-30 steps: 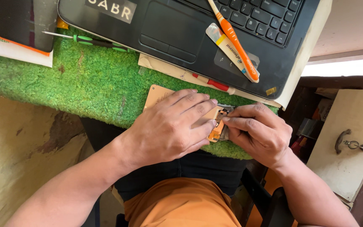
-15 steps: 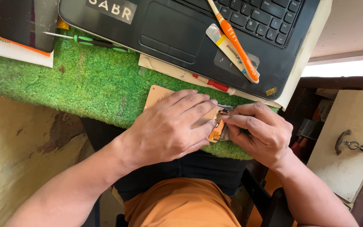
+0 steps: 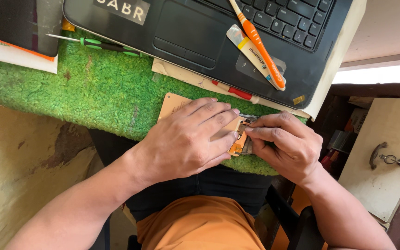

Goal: The person cleans the internal components of a disassembled phone using a toothbrush, then works on the phone's internals by hand and presses the back cover onto the phone body, reassembling it on a green mat next to a laptop.

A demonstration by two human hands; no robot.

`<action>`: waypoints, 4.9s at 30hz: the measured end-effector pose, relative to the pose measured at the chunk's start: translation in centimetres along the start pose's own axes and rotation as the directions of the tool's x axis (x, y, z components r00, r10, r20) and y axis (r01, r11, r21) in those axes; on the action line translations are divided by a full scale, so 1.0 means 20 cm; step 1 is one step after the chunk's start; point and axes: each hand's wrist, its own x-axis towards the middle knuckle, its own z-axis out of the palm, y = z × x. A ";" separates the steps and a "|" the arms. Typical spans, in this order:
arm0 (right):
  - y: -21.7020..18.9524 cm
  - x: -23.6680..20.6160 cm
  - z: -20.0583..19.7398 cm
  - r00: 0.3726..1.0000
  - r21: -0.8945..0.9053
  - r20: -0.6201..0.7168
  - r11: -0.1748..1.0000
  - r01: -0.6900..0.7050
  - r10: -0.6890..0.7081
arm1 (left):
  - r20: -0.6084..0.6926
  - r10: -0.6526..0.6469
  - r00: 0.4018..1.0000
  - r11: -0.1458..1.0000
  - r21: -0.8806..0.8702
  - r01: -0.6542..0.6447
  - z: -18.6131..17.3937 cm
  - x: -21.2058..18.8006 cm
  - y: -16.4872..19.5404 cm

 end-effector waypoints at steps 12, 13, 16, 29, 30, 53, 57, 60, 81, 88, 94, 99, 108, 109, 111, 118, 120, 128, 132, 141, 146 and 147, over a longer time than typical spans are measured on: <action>0.00 0.00 0.00 1.000 -0.011 0.011 1.000 0.013 -0.013 | 0.000 -0.002 1.000 1.000 0.001 0.002 0.00 0.00 0.00; -0.01 0.00 0.00 1.000 -0.010 0.006 1.000 0.011 -0.011 | 0.000 -0.002 1.000 1.000 0.001 0.002 0.00 0.00 0.00; -0.01 0.00 0.00 1.000 -0.008 -0.001 1.000 0.010 -0.010 | 0.001 -0.002 1.000 1.000 -0.002 0.002 0.00 0.00 0.00; 0.00 0.01 0.01 1.000 0.003 0.002 1.000 0.026 -0.026 | 0.003 0.002 1.000 1.000 0.006 -0.002 -0.01 0.00 0.00; 0.00 0.01 0.01 1.000 0.004 0.007 1.000 0.026 -0.026 | 0.002 0.001 1.000 1.000 0.006 -0.001 -0.01 0.00 0.00; 0.01 0.00 0.02 0.999 0.030 -0.005 0.999 0.044 -0.044 | 0.006 0.002 1.000 1.000 0.024 -0.002 -0.01 0.00 0.00; 0.01 0.00 0.01 0.999 0.035 -0.008 0.998 0.045 -0.045 | 0.007 0.003 1.000 1.000 0.019 -0.003 -0.01 0.00 0.00; 0.01 0.00 0.01 0.998 0.032 0.001 0.998 0.055 -0.056 | 0.009 0.007 1.000 1.000 0.017 -0.007 -0.01 0.00 0.00; 0.01 0.00 0.01 0.999 0.010 -0.008 0.999 0.034 -0.034 | 0.002 0.005 1.000 1.000 0.007 -0.005 -0.01 0.00 0.00; 0.01 0.00 0.01 1.000 0.006 -0.006 1.000 0.029 -0.029 | 0.003 0.000 1.000 1.000 0.005 0.000 -0.01 0.00 0.00; 0.01 0.00 0.01 1.000 -0.013 -0.017 1.000 0.023 -0.023 | -0.001 0.003 1.000 1.000 -0.004 -0.003 -0.01 0.00 0.00; 0.01 0.00 0.02 0.998 -0.005 -0.017 0.998 0.063 -0.063 | 0.007 0.001 1.000 1.000 -0.008 -0.001 -0.01 0.00 0.00; 0.02 0.00 0.01 0.998 -0.013 -0.010 0.998 0.054 -0.054 | 0.007 -0.004 1.000 1.000 -0.006 0.004 -0.01 0.00 0.00; 0.01 0.00 0.01 0.998 -0.015 -0.013 0.998 0.056 -0.056 | 0.008 -0.004 1.000 1.000 -0.003 0.004 -0.01 0.00 0.00; 0.01 -0.01 0.01 0.998 -0.019 -0.016 0.998 0.059 -0.059 | 0.010 -0.007 1.000 1.000 -0.004 0.007 -0.01 0.00 0.00; 0.02 -0.01 0.01 0.998 -0.027 -0.008 0.998 0.055 -0.055 | 0.008 -0.006 1.000 1.000 -0.001 0.006 0.00 0.00 0.00; 0.02 -0.01 0.01 0.998 -0.026 -0.005 0.998 0.061 -0.061 | 0.010 -0.008 1.000 1.000 -0.001 0.008 0.00 0.00 0.00; 0.01 -0.01 0.01 0.998 -0.021 -0.005 0.998 0.058 -0.058 | 0.009 -0.006 1.000 1.000 0.004 0.006 0.00 0.00 0.00; 0.01 -0.01 0.01 0.998 -0.038 -0.020 0.998 0.053 -0.054 | 0.006 -0.008 1.000 1.000 -0.005 0.008 0.00 0.00 0.00; 0.02 -0.01 0.01 0.997 -0.034 -0.014 0.997 0.070 -0.071 | 0.004 -0.004 1.000 1.000 -0.009 0.004 0.00 0.00 0.00; 0.02 -0.01 0.01 0.998 0.000 -0.004 0.998 0.062 -0.062 | 0.003 -0.003 1.000 1.000 -0.003 0.003 -0.01 0.00 0.00; 0.01 0.00 0.01 0.998 0.012 0.005 0.998 0.058 -0.058 | 0.002 -0.006 1.000 1.000 -0.006 0.006 -0.01 0.00 0.00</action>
